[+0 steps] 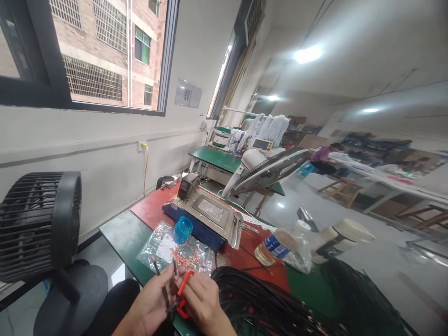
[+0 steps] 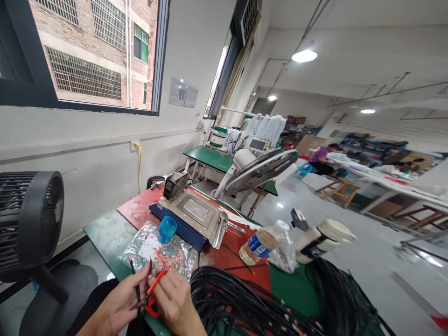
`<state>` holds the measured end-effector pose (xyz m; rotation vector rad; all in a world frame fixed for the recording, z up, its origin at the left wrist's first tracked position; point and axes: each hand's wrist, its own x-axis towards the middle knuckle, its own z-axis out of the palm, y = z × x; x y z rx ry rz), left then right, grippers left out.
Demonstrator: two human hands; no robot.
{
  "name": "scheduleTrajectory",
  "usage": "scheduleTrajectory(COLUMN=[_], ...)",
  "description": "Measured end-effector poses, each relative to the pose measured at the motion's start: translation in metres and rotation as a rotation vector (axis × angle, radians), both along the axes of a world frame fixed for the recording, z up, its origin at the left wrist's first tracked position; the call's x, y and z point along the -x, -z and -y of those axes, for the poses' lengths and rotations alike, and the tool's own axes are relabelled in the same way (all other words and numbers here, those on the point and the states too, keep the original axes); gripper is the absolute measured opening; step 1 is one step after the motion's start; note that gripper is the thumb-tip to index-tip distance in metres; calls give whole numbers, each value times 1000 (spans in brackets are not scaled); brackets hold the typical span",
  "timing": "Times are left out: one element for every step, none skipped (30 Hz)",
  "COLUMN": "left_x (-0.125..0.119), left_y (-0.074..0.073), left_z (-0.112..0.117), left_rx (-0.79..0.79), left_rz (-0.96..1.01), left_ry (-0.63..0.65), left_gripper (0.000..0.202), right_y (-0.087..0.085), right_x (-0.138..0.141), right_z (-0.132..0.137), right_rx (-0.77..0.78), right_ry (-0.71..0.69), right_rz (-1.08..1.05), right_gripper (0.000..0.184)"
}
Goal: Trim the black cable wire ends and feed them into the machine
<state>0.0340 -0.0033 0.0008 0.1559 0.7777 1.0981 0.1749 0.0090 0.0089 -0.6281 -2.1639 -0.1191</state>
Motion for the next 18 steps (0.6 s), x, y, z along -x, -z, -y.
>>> scheduleTrajectory(left_x=[3, 7, 11, 16, 20, 24, 28, 31, 33, 35, 35, 36, 36, 35, 34, 33, 32, 31], left_y=[1, 4, 7, 10, 14, 17, 19, 22, 24, 25, 27, 28, 30, 32, 34, 36, 38, 40], left_z=[-1, -2, -5, -7, -11, -14, -18, -21, -23, -26, -27, -29, -30, -31, -32, -33, -34, -35], left_rx=[4, 2, -11, -31, -65, -101, -130, -155, -172, -186, -202, -219, -239, -261, -283, -306, -332, -359], left_rz=[-13, -53, -117, -205, -271, -303, -301, -269, -221, -164, -108, -60, -30, -23, -43, -88, -149, -215], left_ry=[-26, -62, -102, -138, -158, -159, -140, -112, -85, -64, -57, -62, -73, -82, -89, -99, -108, -114], left_gripper=[29, 33, 36, 40, 42, 43, 42, 42, 43, 42, 41, 38, 36, 34, 33, 32, 30, 29], right_y=[-1, -3, -6, -9, -14, -18, -22, -26, -28, -29, -29, -27, -25, -22, -19, -15, -13, -11], right_x=[-1, -3, -4, -6, -8, -10, -11, -12, -13, -13, -13, -12, -11, -10, -9, -8, -7, -6], right_z=[-3, -8, -15, -22, -31, -40, -50, -59, -68, -77, -84, -90, -95, -100, -103, -106, -108, -110], right_rx=[46, 125, 230, 347, 462, 560, 632, 680, 708, 722, 725, 724, 719, 715, 713, 713, 715, 720], right_ry=[20, 58, 115, 183, 251, 313, 367, 407, 436, 462, 485, 505, 523, 539, 554, 565, 569, 570], right_rz=[-58, -126, -200, -277, -351, -422, -488, -538, -569, -582, -585, -577, -565, -549, -529, -506, -482, -458], right_gripper=[24, 23, 22, 21, 21, 23, 26, 30, 33, 35, 38, 39, 40, 41, 41, 41, 41, 41])
